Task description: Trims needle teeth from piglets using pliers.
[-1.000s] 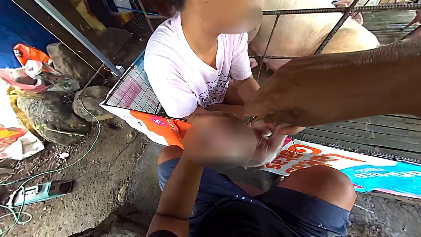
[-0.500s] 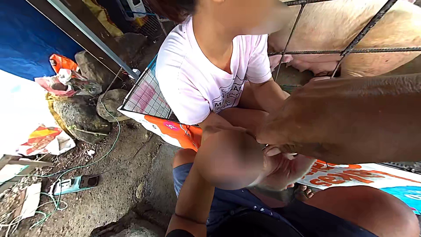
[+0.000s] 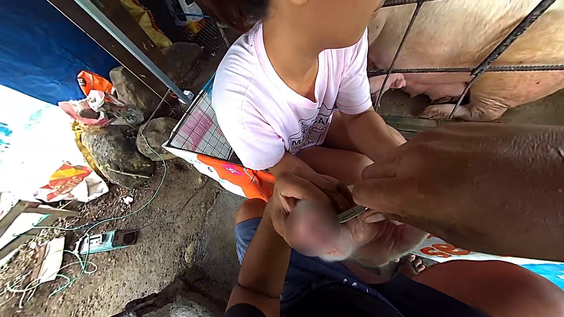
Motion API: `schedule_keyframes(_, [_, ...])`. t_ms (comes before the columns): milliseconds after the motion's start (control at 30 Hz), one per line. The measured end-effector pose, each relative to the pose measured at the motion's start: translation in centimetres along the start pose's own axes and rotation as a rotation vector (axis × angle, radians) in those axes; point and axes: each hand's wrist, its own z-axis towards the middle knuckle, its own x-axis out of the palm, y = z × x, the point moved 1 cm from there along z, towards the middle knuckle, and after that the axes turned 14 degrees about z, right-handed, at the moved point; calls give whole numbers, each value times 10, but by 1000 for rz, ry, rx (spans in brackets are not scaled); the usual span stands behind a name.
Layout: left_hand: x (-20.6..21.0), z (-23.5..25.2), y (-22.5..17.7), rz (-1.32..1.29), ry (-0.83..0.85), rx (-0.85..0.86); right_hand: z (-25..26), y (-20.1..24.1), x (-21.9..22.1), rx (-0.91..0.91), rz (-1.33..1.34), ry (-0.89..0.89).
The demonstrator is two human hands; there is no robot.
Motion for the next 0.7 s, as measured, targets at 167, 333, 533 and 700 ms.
schedule_keyframes(167, [2, 6, -1, -61, 23, 28, -5, -2, 10, 13, 156, -53])
schedule_keyframes(333, [6, 2, -6, -70, -24, -8, -3, -3, 12, 3, 284, -65])
schedule_keyframes(533, [0, -1, -3, 2, 13, -16, -3, -3, 14, 39, 454, -84])
schedule_keyframes(700, [-2, -12, 10, -23, 2, 10, -8, -11, 16, 17, 482, -94])
